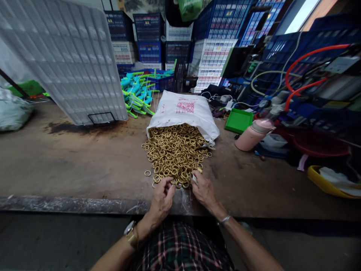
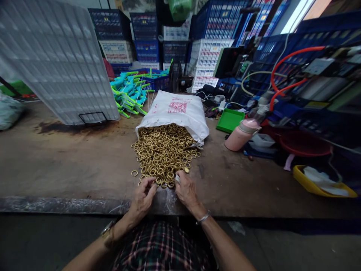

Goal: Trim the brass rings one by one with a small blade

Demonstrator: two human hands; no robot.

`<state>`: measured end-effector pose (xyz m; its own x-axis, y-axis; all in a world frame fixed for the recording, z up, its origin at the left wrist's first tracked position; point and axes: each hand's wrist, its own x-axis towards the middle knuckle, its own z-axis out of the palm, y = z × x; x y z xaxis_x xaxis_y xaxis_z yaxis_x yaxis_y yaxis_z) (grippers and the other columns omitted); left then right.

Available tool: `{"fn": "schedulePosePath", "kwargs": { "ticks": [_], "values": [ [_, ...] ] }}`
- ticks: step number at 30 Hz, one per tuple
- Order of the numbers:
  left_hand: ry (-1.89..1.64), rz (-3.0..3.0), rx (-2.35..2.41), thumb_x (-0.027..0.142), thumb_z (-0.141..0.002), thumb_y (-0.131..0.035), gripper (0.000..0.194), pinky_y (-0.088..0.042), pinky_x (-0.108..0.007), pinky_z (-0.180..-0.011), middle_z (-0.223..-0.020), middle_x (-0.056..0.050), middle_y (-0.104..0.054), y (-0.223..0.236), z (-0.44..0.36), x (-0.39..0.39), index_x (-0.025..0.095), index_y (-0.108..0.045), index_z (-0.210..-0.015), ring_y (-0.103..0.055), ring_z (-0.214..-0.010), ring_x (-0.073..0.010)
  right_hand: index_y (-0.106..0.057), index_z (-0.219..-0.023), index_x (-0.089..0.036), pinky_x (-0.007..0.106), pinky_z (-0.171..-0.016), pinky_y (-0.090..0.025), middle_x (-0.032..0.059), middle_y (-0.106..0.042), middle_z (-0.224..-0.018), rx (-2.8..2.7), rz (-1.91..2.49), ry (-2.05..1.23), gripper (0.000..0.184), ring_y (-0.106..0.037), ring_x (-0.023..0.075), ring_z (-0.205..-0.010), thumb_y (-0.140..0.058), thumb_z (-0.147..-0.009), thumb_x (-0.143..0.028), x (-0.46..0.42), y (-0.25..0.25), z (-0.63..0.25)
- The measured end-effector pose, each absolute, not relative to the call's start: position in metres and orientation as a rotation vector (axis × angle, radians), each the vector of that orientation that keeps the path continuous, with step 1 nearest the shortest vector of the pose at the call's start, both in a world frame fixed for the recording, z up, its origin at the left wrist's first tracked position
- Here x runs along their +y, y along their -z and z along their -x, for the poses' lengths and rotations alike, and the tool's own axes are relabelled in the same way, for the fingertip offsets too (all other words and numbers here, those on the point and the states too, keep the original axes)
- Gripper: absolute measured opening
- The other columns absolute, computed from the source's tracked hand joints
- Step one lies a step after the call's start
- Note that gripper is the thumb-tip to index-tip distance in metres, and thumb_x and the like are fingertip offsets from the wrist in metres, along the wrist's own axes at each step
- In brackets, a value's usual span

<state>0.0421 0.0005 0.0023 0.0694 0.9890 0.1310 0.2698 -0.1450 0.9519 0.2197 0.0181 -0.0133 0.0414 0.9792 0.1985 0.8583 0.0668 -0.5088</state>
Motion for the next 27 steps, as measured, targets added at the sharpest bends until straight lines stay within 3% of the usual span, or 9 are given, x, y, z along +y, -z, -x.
{"fn": "schedulePosePath", "kwargs": {
  "ticks": [4,10,16,20,24,27],
  "values": [
    [-0.996,-1.356,1.179,0.038,-0.078,-0.050,0.028,-0.033,-0.020,-0.046,-0.061,0.004,-0.049,-0.012,-0.050,0.011,0.017,-0.054,-0.096,-0.041,-0.048,-0.0083,-0.057,-0.087,-0.020,0.024,-0.063,-0.038,0.0033,-0.060,-0.074,-1.906,1.500,-0.449,0.020,-0.053,0.0146,-0.067,-0.038,-0.083,-0.024,0.018,-0.001,-0.192],
    [-0.946,-1.143,1.189,0.044,-0.073,-0.052,0.028,-0.029,-0.019,-0.040,-0.051,0.006,-0.043,-0.015,-0.048,0.010,0.016,-0.051,-0.075,-0.035,-0.040,-0.0065,-0.054,-0.078,-0.019,0.022,-0.058,-0.036,-0.0022,-0.052,-0.064,-1.714,1.447,-0.743,0.024,-0.046,0.0107,-0.059,-0.038,-0.086,-0.036,0.015,-0.019,-0.168],
    [-1.102,-1.331,1.242,0.033,-0.078,-0.049,0.015,-0.036,-0.021,-0.051,-0.060,0.004,-0.047,-0.010,-0.047,0.001,0.018,-0.050,-0.074,-0.043,-0.052,-0.0092,-0.054,-0.076,-0.019,0.021,-0.060,-0.037,-0.0035,-0.050,-0.065,-1.398,1.422,-0.981,0.021,-0.045,0.0101,-0.062,-0.046,-0.080,-0.038,0.017,-0.017,-0.166],
    [-1.187,-1.503,1.276,0.028,-0.081,-0.046,0.011,-0.041,-0.024,-0.063,-0.070,0.000,-0.053,-0.006,-0.044,-0.002,0.020,-0.052,-0.079,-0.050,-0.065,-0.0124,-0.049,-0.064,-0.019,0.019,-0.044,-0.029,-0.0065,-0.041,-0.053,-1.242,1.386,-1.263,0.028,-0.034,0.0073,-0.047,-0.047,-0.078,-0.043,0.017,-0.010,-0.170],
    [-1.192,-1.556,1.259,0.028,-0.083,-0.046,0.012,-0.041,-0.025,-0.064,-0.069,0.000,-0.055,-0.007,-0.043,-0.002,0.020,-0.053,-0.079,-0.051,-0.064,-0.0128,-0.046,-0.063,-0.019,0.019,-0.036,-0.020,-0.0075,-0.042,-0.050,-1.114,1.325,-1.533,0.033,-0.026,0.0050,-0.037,-0.045,-0.078,-0.049,0.012,-0.012,-0.169],
    [-1.160,-1.474,1.220,0.031,-0.083,-0.046,0.014,-0.041,-0.024,-0.060,-0.068,0.001,-0.056,-0.011,-0.044,-0.005,0.020,-0.053,-0.079,-0.050,-0.061,-0.0117,-0.048,-0.066,-0.019,0.019,-0.036,-0.021,-0.0067,-0.046,-0.052,-1.098,1.272,-1.541,0.032,-0.028,0.0047,-0.038,-0.047,-0.077,-0.049,0.011,-0.012,-0.167]
  ]
}}
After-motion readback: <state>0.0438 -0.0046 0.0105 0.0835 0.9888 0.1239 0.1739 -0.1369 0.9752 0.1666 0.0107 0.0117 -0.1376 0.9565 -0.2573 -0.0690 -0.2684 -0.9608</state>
